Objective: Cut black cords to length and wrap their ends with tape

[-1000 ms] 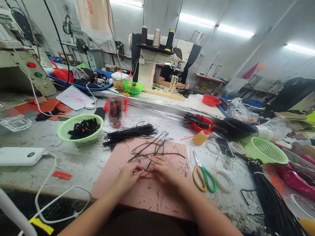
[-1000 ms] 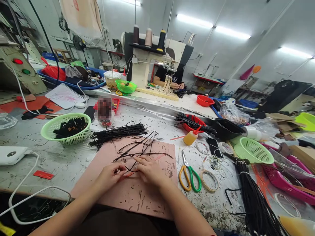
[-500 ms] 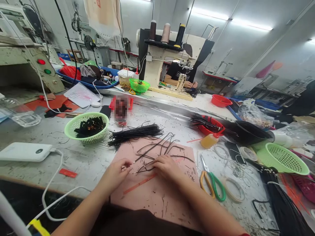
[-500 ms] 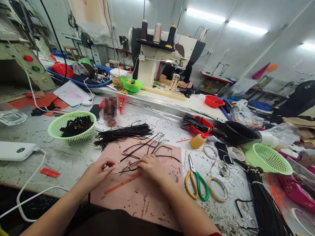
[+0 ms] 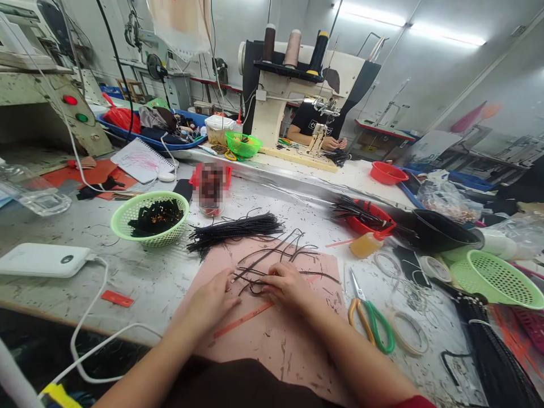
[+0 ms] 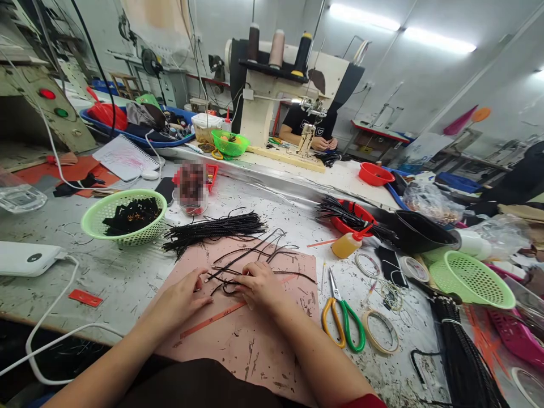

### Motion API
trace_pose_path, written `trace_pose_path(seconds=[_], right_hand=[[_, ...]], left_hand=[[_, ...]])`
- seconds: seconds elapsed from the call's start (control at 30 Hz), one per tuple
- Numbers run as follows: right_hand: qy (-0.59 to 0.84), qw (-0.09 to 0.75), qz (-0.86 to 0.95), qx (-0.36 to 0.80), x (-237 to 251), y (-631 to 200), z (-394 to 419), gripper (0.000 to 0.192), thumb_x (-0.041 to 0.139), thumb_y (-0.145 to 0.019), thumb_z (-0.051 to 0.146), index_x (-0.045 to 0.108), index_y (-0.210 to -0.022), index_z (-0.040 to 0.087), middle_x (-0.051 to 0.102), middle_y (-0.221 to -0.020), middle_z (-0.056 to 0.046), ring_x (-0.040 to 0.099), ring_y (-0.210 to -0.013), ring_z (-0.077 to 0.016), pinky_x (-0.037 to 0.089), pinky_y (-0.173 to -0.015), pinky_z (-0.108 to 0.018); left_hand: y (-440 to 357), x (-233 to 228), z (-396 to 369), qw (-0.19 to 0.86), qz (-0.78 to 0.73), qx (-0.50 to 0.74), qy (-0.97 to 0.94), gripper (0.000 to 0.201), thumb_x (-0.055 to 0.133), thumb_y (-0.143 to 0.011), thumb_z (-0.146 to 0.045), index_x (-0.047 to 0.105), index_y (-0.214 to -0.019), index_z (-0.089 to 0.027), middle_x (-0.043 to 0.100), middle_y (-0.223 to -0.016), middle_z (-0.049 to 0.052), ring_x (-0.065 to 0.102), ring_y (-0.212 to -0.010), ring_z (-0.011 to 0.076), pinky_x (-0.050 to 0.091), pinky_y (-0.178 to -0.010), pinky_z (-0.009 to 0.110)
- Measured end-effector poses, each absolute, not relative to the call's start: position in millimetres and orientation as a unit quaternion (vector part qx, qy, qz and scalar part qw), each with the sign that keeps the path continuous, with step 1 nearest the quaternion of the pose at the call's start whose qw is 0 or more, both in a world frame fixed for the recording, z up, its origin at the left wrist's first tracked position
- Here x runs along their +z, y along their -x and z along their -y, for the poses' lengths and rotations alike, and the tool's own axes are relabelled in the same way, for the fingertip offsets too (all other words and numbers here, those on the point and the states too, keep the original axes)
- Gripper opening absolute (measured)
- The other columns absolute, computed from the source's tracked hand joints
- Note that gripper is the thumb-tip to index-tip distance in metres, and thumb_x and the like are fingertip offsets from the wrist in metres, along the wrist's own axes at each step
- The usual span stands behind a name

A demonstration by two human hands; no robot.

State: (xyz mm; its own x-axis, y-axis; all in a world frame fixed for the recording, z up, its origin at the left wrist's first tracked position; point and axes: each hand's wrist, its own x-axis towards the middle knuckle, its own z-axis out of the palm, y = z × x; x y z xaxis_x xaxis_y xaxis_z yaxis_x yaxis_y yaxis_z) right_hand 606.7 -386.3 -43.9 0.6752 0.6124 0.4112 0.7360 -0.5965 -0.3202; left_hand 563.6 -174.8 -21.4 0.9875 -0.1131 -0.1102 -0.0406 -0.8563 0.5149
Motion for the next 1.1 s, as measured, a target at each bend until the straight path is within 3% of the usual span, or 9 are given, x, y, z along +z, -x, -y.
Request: trace_pose_path(seconds=[0.07, 0.2, 0.27, 0.37, 0.47, 0.6, 0.87, 1.1], right_hand=[[0.882, 0.239, 0.393, -0.100, -41.8, -606.2, 383.3, 0.022, 0.062, -0.075, 0.034, 0.066, -0.095, 0.025, 0.062, -0.091, -0.005, 0.052, -0.086, -0.0180, 0.038, -0.076, -0.031], [0.896, 0.213, 0.388, -0.030, -30.5, -607.2, 383.9, 0.064, 0.070, -0.062, 0.045, 0.052, -0.117, 0.020, 0.055, -0.117, -0.010, 0.046, -0.104, -0.0252, 0.034, -0.090, -0.040], [0.907, 0.208, 0.366, -0.010, -25.5, -608.1, 388.8, 0.071, 0.073, -0.058, 0.043, 0.049, -0.120, 0.017, 0.053, -0.120, -0.011, 0.044, -0.108, -0.0263, 0.032, -0.093, -0.042], [0.903, 0.218, 0.371, 0.003, -23.2, -607.3, 396.0, 0.060, 0.073, -0.060, 0.037, 0.053, -0.114, 0.020, 0.053, -0.119, -0.009, 0.043, -0.109, -0.0246, 0.032, -0.094, -0.040], [0.882, 0.236, 0.407, -0.012, -27.4, -603.7, 396.3, 0.035, 0.070, -0.065, 0.030, 0.062, -0.099, 0.024, 0.056, -0.112, -0.006, 0.046, -0.104, -0.0221, 0.034, -0.090, -0.038], [0.864, 0.260, 0.424, -0.077, -36.6, -600.2, 390.7, 0.008, 0.063, -0.073, 0.024, 0.066, -0.081, 0.023, 0.061, -0.096, -0.005, 0.051, -0.092, -0.0198, 0.038, -0.082, -0.037], [0.868, 0.276, 0.400, -0.100, -35.5, -600.9, 392.0, 0.005, 0.062, -0.073, 0.020, 0.065, -0.076, 0.021, 0.061, -0.089, -0.005, 0.052, -0.084, -0.0178, 0.039, -0.078, -0.035], [0.878, 0.274, 0.389, -0.055, -28.7, -594.5, 393.7, 0.016, 0.066, -0.066, 0.020, 0.063, -0.081, 0.020, 0.058, -0.097, -0.007, 0.049, -0.093, -0.0207, 0.039, -0.083, -0.037]], left_hand=[[-564.7, -22.1, 175.1, 0.258, 0.052, -0.066, -0.963, 0.037, 0.057, -0.071, -0.026, 0.048, -0.106, -0.018, 0.062, -0.098, 0.007, 0.060, -0.086, 0.0209, 0.044, -0.074, 0.030], [-563.4, -22.5, 173.2, 0.270, 0.059, -0.055, -0.960, 0.035, 0.057, -0.073, -0.028, 0.050, -0.105, -0.017, 0.063, -0.098, 0.007, 0.060, -0.086, 0.0203, 0.045, -0.076, 0.031], [-562.6, -21.1, 170.5, 0.274, 0.059, -0.050, -0.959, 0.034, 0.058, -0.073, -0.028, 0.050, -0.104, -0.018, 0.063, -0.095, 0.005, 0.060, -0.084, 0.0192, 0.046, -0.074, 0.030], [-562.2, -18.8, 167.1, 0.263, 0.068, -0.042, -0.962, 0.036, 0.058, -0.072, -0.028, 0.050, -0.107, -0.021, 0.061, -0.097, 0.004, 0.060, -0.086, 0.0191, 0.046, -0.075, 0.030], [-561.9, -19.2, 167.1, 0.234, 0.084, -0.044, -0.968, 0.040, 0.059, -0.072, -0.030, 0.050, -0.111, -0.020, 0.059, -0.100, 0.005, 0.059, -0.089, 0.0208, 0.045, -0.077, 0.031], [-560.8, -22.9, 168.7, 0.212, 0.081, -0.027, -0.973, 0.030, 0.056, -0.075, -0.028, 0.055, -0.104, -0.020, 0.055, -0.105, 0.007, 0.060, -0.086, 0.0202, 0.046, -0.073, 0.030], [-560.0, -27.7, 170.1, 0.255, 0.130, -0.014, -0.958, 0.016, 0.049, -0.078, -0.020, 0.057, -0.092, -0.021, 0.060, -0.091, 0.003, 0.060, -0.076, 0.0164, 0.045, -0.070, 0.027], [-559.6, -29.0, 172.5, 0.254, 0.130, -0.005, -0.959, 0.014, 0.048, -0.079, -0.020, 0.060, -0.086, -0.021, 0.059, -0.087, 0.002, 0.059, -0.070, 0.0148, 0.044, -0.066, 0.025]])
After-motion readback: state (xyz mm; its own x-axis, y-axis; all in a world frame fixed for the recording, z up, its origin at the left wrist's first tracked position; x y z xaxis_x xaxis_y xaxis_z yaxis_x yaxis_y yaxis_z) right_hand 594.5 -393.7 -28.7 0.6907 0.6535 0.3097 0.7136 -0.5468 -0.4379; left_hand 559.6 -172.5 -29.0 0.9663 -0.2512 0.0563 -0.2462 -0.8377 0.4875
